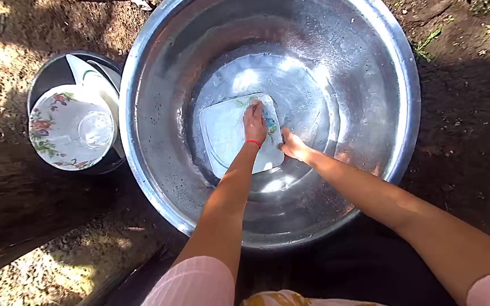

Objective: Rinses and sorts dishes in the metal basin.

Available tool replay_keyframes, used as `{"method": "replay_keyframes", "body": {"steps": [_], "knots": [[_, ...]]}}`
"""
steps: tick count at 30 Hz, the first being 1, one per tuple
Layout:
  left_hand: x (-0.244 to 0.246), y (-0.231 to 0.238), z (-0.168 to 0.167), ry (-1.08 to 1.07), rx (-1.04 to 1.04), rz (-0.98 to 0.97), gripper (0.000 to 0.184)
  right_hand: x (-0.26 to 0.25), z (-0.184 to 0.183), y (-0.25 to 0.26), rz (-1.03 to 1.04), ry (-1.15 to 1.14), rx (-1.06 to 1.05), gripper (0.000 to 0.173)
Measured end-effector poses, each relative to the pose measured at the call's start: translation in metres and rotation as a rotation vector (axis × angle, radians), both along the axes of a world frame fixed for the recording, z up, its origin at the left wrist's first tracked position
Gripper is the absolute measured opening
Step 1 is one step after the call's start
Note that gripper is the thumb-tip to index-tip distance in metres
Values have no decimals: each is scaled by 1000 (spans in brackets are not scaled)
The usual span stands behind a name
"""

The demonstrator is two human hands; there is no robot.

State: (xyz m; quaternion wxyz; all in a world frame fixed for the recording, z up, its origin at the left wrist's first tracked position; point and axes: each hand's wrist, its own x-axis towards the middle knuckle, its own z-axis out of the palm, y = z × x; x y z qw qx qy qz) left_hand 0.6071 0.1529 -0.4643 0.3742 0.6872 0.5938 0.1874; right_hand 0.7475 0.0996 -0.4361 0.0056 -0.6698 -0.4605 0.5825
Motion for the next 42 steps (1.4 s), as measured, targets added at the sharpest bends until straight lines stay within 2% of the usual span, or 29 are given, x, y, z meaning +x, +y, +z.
{"method": "replay_keyframes", "body": {"steps": [2,6,10,12,14,16,18,20,21,24,27,30,31,34,35,36,39,40,42], "knots": [[5,3,-6,-57,60,40,42,-2,-1,-1,-36,9,-23,58],[7,-9,-7,-138,59,-100,38,-3,7,2,-47,-24,-51,65],[4,8,-14,-93,113,38,43,-3,1,0,-65,8,-39,54],[6,0,-14,-46,84,-81,46,-4,0,-2,-91,15,-58,55],[-9,-2,-11,119,57,-165,52,-5,-4,-4,-110,26,-39,56],[-39,-4,-15,315,56,-1,52,-6,-3,-5,-128,17,-49,56],[-63,-8,-14,490,-2,270,66,-9,-3,-5,-156,9,-55,52],[-69,-20,-17,567,-42,454,73,-12,-2,-4,-142,7,-56,48],[-67,-22,-18,578,-48,477,72,-14,1,-2,-116,4,-70,48],[-64,-10,-18,517,-3,357,70,-18,4,-1,-110,2,-89,54],[-52,7,-10,418,28,390,62,-18,3,-1,-128,5,-70,56],[-41,11,-4,338,-25,204,53,-17,6,-2,-125,12,-77,58],[-44,13,-4,320,-10,232,53,-17,5,-2,-129,9,-69,57],[-50,17,-2,309,16,528,58,-17,4,-4,-124,10,-54,54],[-47,18,-1,298,6,542,59,-19,4,-4,-123,9,-55,54],[-44,17,0,279,-16,464,59,-20,5,-5,-127,8,-57,56],[-44,19,6,282,-83,-82,49,-19,5,-2,-122,8,-56,59],[-54,20,3,295,-49,-174,48,-18,3,-2,-112,8,-51,59],[-89,16,-1,347,31,-152,50,-16,2,-2,-99,2,-44,56]]}}
